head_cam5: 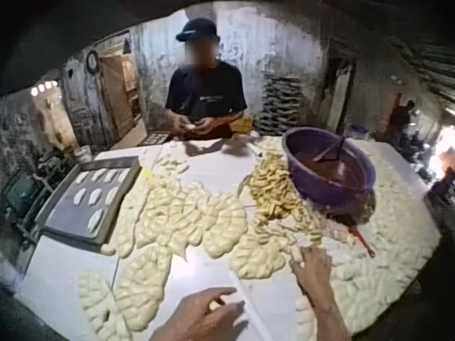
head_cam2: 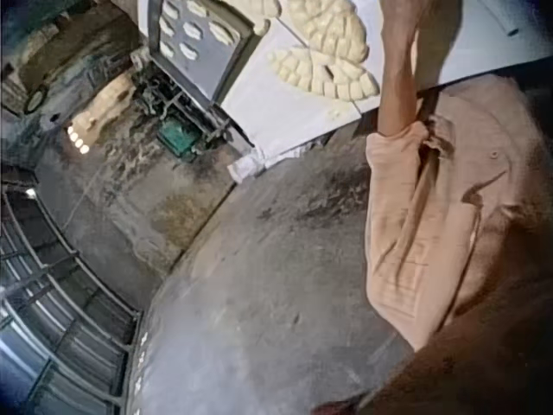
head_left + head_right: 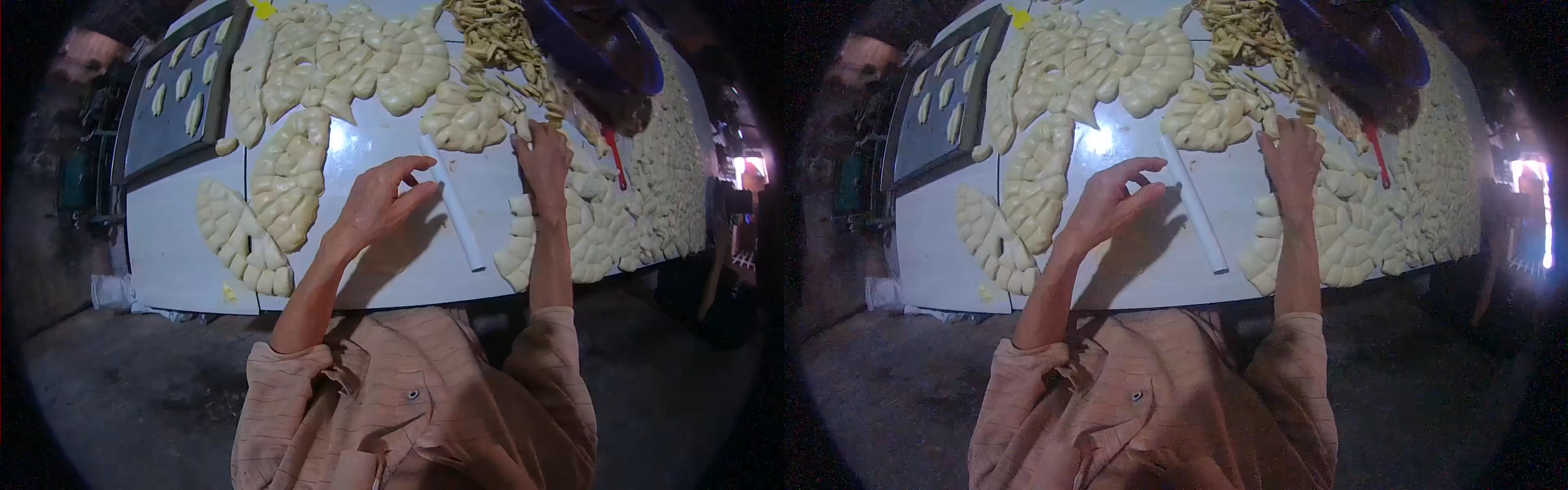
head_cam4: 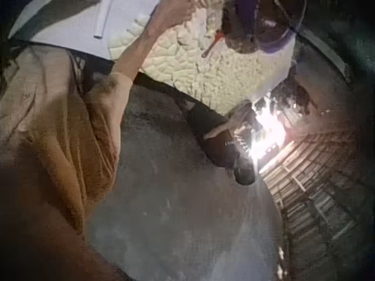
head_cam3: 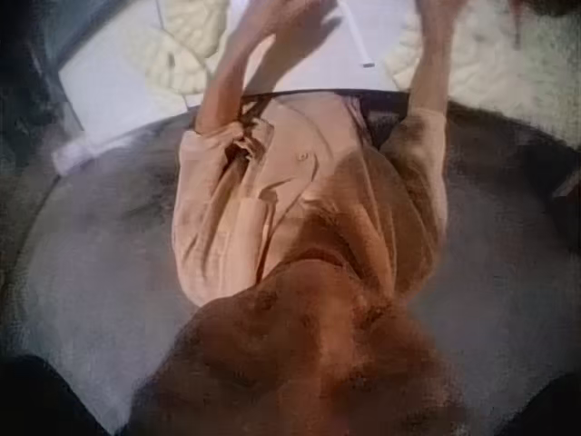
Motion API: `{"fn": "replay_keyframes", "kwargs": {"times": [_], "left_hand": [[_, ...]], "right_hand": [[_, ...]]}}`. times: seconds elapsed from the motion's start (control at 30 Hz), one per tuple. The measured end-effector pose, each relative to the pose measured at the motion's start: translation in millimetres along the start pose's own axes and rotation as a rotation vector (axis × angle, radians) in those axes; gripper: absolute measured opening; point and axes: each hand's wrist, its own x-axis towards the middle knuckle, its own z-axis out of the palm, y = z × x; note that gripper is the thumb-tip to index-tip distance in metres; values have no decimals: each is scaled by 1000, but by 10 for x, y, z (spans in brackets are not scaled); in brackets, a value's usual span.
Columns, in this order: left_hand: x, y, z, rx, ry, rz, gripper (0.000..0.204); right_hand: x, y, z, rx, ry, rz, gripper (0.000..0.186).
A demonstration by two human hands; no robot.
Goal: The person prepares pastries by flattening dough, applying a chocolate-like filling with a small red spatula, and rolling the dough into cylinders before placing them onto a metal tray.
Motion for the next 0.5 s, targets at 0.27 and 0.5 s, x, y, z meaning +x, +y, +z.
{"fn": "replay_keyframes", "kwargs": {"times": [0.27, 0.5], "left_hand": [[-452, -370, -253, -109, 244, -148, 39], [-595, -248, 88, -26, 38, 38, 39]], "right_hand": [[-848, -856, -610, 639, -392, 57, 46], [-1039, -888, -359, 781, -400, 67, 38]]}}
